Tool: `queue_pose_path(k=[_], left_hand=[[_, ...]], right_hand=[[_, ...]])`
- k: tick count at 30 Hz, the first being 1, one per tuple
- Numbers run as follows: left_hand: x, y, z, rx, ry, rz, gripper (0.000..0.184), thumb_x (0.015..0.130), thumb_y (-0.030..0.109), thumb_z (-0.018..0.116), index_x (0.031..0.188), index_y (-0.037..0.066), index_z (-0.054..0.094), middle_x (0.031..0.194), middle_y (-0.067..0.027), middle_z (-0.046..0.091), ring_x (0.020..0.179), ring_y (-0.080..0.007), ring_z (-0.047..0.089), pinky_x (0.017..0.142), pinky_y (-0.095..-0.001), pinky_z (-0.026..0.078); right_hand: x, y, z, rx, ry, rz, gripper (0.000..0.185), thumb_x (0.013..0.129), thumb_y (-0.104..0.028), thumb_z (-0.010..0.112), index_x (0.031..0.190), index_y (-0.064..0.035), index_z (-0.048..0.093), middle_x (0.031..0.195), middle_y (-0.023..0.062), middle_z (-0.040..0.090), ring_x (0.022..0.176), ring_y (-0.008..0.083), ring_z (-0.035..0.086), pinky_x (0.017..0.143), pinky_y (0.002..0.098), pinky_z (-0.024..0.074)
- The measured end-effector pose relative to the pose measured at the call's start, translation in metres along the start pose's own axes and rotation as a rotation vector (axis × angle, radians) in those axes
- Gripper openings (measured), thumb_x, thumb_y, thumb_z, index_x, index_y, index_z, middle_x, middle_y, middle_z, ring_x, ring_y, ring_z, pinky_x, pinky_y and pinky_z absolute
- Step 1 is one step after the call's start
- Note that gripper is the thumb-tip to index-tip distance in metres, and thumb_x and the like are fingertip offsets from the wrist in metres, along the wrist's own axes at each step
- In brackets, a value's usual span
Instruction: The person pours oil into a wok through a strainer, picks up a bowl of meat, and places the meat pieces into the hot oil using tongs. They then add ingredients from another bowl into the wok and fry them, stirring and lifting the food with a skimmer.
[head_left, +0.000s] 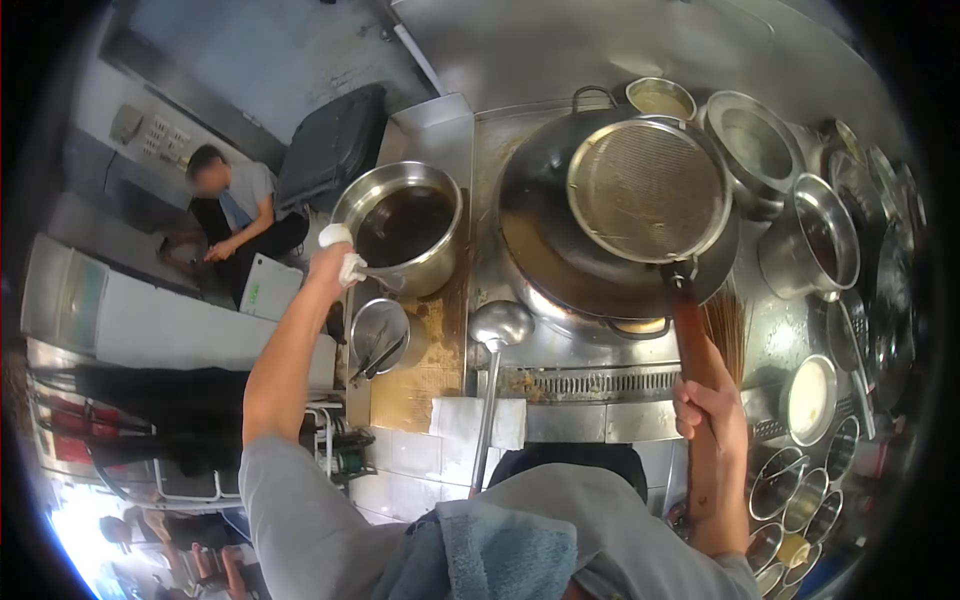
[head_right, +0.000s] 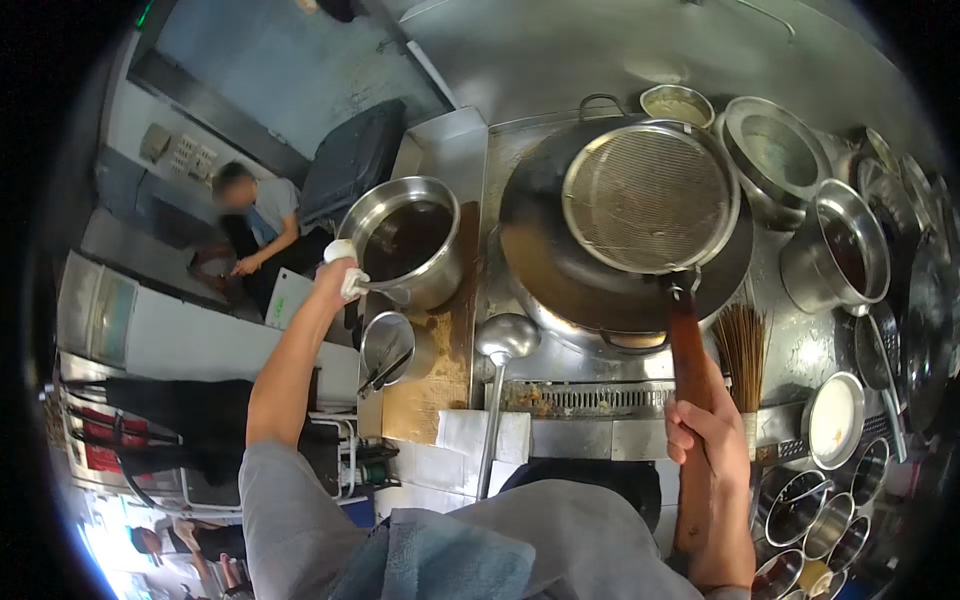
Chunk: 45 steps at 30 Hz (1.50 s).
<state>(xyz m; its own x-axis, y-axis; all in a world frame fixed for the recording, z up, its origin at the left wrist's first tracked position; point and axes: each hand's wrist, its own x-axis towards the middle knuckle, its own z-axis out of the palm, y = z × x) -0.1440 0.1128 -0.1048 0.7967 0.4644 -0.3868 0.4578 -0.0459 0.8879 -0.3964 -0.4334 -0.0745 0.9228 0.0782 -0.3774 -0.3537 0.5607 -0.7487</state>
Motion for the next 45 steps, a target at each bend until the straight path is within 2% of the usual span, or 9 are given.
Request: queue_pose_path(k=[7, 11, 15, 19, 23, 28, 32, 40, 45], left_hand=[[-0.055, 0.074, 0.024, 0.268, -0.117, 0.124, 0.027, 0.07, 0.006, 0.061, 0.092, -0.007, 0.06, 0.078, -0.0148, 0.062, 0.062, -0.0255, 0.064, 0.048, -0.0407, 0.049], [-0.07, 0.095, 0.055, 0.363, -0.137, 0.24, 0.029, 0.068, 0.005, 0.062, 0.091, -0.012, 0.061, 0.078, -0.0164, 0.063, 0.062, -0.0259, 0.064, 0.049, -0.0408, 0.049], [-0.079, 0.123, 0.09, 0.575, -0.111, 0.279, 0.022, 0.068, 0.004, 0.062, 0.085, -0.01, 0.062, 0.073, -0.0144, 0.062, 0.057, -0.0249, 0.063, 0.047, -0.0377, 0.047], [-0.087, 0.143, 0.114, 0.683, -0.111, 0.318, 0.024, 0.067, 0.005, 0.062, 0.086, -0.01, 0.062, 0.074, -0.0145, 0.063, 0.062, -0.0253, 0.064, 0.051, -0.0372, 0.049], [-0.098, 0.163, 0.13, 0.833, -0.126, 0.408, 0.036, 0.067, 0.011, 0.064, 0.092, -0.015, 0.064, 0.084, -0.0201, 0.066, 0.069, -0.0277, 0.067, 0.058, -0.0397, 0.052], [-0.085, 0.18, 0.151, 1.202, 0.058, 0.416, 0.047, 0.065, 0.022, 0.068, 0.103, -0.006, 0.068, 0.101, -0.0218, 0.069, 0.092, -0.0327, 0.069, 0.077, -0.0401, 0.055], [-0.11, 0.19, 0.174, 1.372, 0.103, 0.452, 0.047, 0.066, 0.024, 0.069, 0.103, -0.005, 0.068, 0.102, -0.0247, 0.068, 0.096, -0.0368, 0.067, 0.081, -0.0416, 0.054], [-0.108, 0.197, 0.211, 1.663, 0.131, 0.548, 0.042, 0.071, 0.026, 0.067, 0.104, 0.001, 0.07, 0.107, -0.0234, 0.067, 0.104, -0.0364, 0.065, 0.09, -0.0412, 0.052], [-0.132, 0.199, 0.234, 1.669, 0.185, 0.593, 0.039, 0.073, 0.025, 0.065, 0.102, 0.0, 0.07, 0.106, -0.0237, 0.067, 0.1, -0.0373, 0.065, 0.087, -0.0428, 0.053]], right_hand=[[0.016, -0.007, 0.01, 0.131, -0.163, 0.108, 0.078, 0.076, 0.004, 0.054, 0.147, -0.0097, 0.027, 0.084, 0.008, 0.05, 0.054, 0.0112, 0.043, 0.045, 0.0259, 0.039], [0.019, 0.002, 0.013, 0.249, -0.262, 0.195, 0.083, 0.073, 0.005, 0.05, 0.148, -0.0146, 0.023, 0.094, 0.0086, 0.049, 0.056, 0.0119, 0.044, 0.047, 0.0273, 0.0398], [0.011, 0.0, 0.012, 0.3, -0.28, 0.239, 0.088, 0.072, 0.007, 0.049, 0.15, -0.0182, 0.018, 0.095, 0.0081, 0.048, 0.059, 0.0123, 0.045, 0.048, 0.0279, 0.0424], [0.009, -0.008, 0.002, 0.372, -0.319, 0.257, 0.09, 0.072, 0.008, 0.048, 0.15, -0.0209, 0.015, 0.093, 0.007, 0.046, 0.06, 0.0123, 0.045, 0.049, 0.0282, 0.043], [0.014, -0.015, -0.009, 0.404, -0.361, 0.267, 0.084, 0.071, 0.006, 0.05, 0.147, -0.0206, 0.025, 0.093, 0.0066, 0.045, 0.06, 0.0118, 0.046, 0.049, 0.0271, 0.0421], [0.019, -0.017, -0.024, 0.448, -0.398, 0.297, 0.079, 0.072, 0.005, 0.049, 0.144, -0.0213, 0.029, 0.093, 0.0041, 0.046, 0.06, 0.0102, 0.044, 0.051, 0.0262, 0.0411], [0.022, -0.018, -0.032, 0.434, -0.412, 0.313, 0.079, 0.073, 0.004, 0.049, 0.144, -0.0223, 0.029, 0.093, 0.0046, 0.047, 0.06, 0.0102, 0.044, 0.051, 0.0256, 0.0402], [0.03, -0.014, -0.049, 0.442, -0.465, 0.34, 0.082, 0.072, 0.003, 0.05, 0.146, -0.0239, 0.026, 0.093, 0.0059, 0.047, 0.061, 0.0112, 0.044, 0.052, 0.0268, 0.0399], [0.03, -0.02, -0.053, 0.394, -0.459, 0.324, 0.082, 0.072, 0.003, 0.049, 0.146, -0.0225, 0.026, 0.093, 0.0057, 0.047, 0.061, 0.0114, 0.043, 0.052, 0.0267, 0.0389]])
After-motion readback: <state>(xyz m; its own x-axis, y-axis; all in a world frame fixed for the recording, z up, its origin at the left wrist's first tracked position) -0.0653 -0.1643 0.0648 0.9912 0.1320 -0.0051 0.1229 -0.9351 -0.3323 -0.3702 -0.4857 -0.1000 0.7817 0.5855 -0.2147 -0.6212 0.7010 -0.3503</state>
